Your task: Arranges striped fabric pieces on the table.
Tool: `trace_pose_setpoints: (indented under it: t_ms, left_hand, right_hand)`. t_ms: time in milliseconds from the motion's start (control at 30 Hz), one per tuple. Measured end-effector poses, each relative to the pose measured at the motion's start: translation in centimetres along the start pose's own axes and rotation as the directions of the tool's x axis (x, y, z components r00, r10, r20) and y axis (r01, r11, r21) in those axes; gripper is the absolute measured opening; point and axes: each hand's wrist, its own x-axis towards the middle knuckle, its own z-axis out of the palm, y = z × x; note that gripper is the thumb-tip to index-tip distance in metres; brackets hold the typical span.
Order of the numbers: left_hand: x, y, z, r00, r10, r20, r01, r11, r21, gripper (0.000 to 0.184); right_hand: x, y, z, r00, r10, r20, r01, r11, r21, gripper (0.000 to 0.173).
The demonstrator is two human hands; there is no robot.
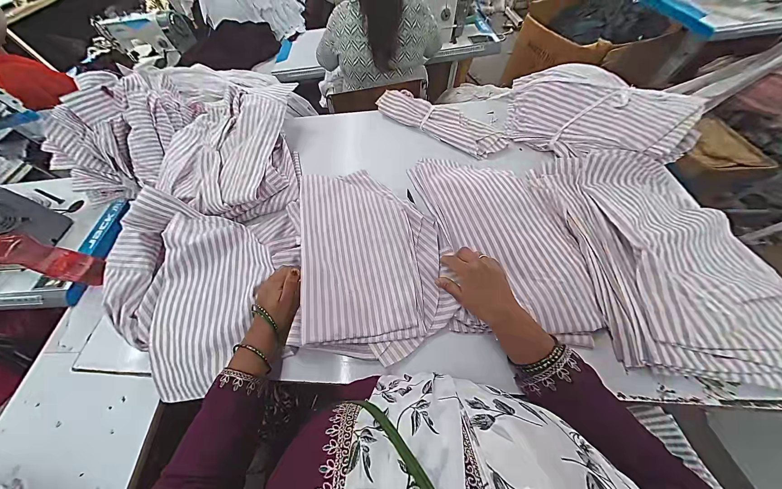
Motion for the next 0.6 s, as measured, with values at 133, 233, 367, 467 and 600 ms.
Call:
trace_pose_setpoints:
  t_ms: [133,233,367,467,600]
  left_hand:
    - [1.4,4.0,-1.4,0.976,-0.182,0.120,0.174,0.982,0.074,0.047]
    - [3.1,6.3,-1.5,0.903,-0.376,0.208,0.360,0.927,0.108,0.039]
    - [3.5,6.8,-0.6,0.904,-0.403,0.142,0.426,0.817,-0.390,0.020]
    - [3.5,8.6,-0.1,0.863,-0.474,0.173,0.462,0.603,-0.650,0.013]
    - [6.0,13.9,-1.6,0.956,-0.272,0.114,0.262,0.604,-0.753,0.012]
  right_hand:
    - [-0.1,1.7,0.7,0.987,-0.043,-0.153,0.068,0.985,0.157,0.033]
    - [-0.1,2.3,1.2,0.971,-0.057,-0.231,0.098,0.981,0.169,0.031]
    - [-0.2,2.8,2.1,0.911,-0.128,-0.391,0.225,0.951,0.214,0.031]
    - [-2.2,2.5,2.3,0.841,-0.170,-0.514,0.334,0.910,0.247,0.028]
    - [-4.6,1.6,4.4,0.788,-0.335,-0.517,0.373,0.927,-0.031,0.030]
